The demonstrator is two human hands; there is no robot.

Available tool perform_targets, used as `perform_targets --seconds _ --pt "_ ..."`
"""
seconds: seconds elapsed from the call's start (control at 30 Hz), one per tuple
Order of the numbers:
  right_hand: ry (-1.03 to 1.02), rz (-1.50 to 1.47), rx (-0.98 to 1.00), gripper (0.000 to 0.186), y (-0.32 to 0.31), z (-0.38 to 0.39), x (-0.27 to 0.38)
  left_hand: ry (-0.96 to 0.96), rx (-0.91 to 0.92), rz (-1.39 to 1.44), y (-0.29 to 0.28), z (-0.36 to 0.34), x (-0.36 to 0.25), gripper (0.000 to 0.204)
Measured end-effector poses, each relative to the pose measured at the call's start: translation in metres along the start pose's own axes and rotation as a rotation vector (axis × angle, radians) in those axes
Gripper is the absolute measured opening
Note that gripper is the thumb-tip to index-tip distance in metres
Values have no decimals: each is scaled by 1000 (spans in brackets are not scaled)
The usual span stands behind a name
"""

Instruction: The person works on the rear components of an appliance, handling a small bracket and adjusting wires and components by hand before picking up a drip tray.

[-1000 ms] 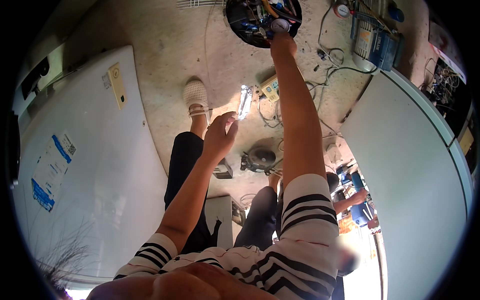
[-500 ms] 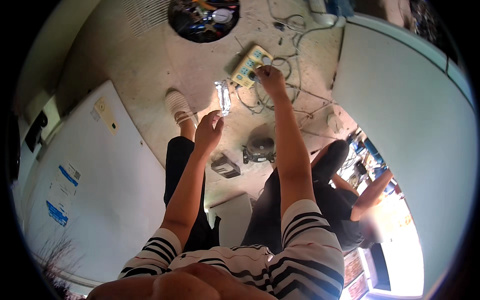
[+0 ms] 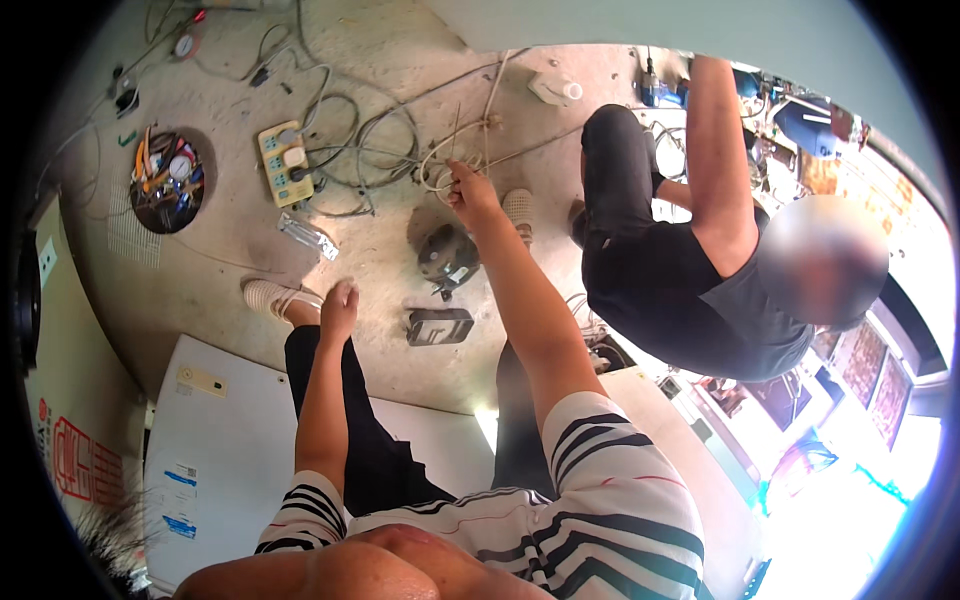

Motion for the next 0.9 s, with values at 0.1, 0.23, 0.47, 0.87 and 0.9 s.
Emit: perform_targets --seconds 0.1,0.23,0.47,0.87,0.9 --pt "4 -20 -69 17 -49 -24 44 18 -23 -225 38 33 37 28" --pt "-24 16 -186 13 -110 -77 114 -93 35 -164 72 62 23 26" --pt "-284 -199 -247 10 -168 -147 228 -159 130 -8 129 72 -47 29" --pt "-259 151 -177 28 -190 -148 212 -196 136 -86 123 81 -68 30" --pt "-336 141 -182 29 -182 -146 227 -199 125 -93 118 81 -66 29"
Point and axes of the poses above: each hand's wrist, its own z-axis away from the middle knuckle, its own y-axis out of the palm, x = y × z, the point moved 9 cm from there along -z, towards the middle knuckle, and after that the axes turned 10 degrees about -y, right-handed, at the moved point
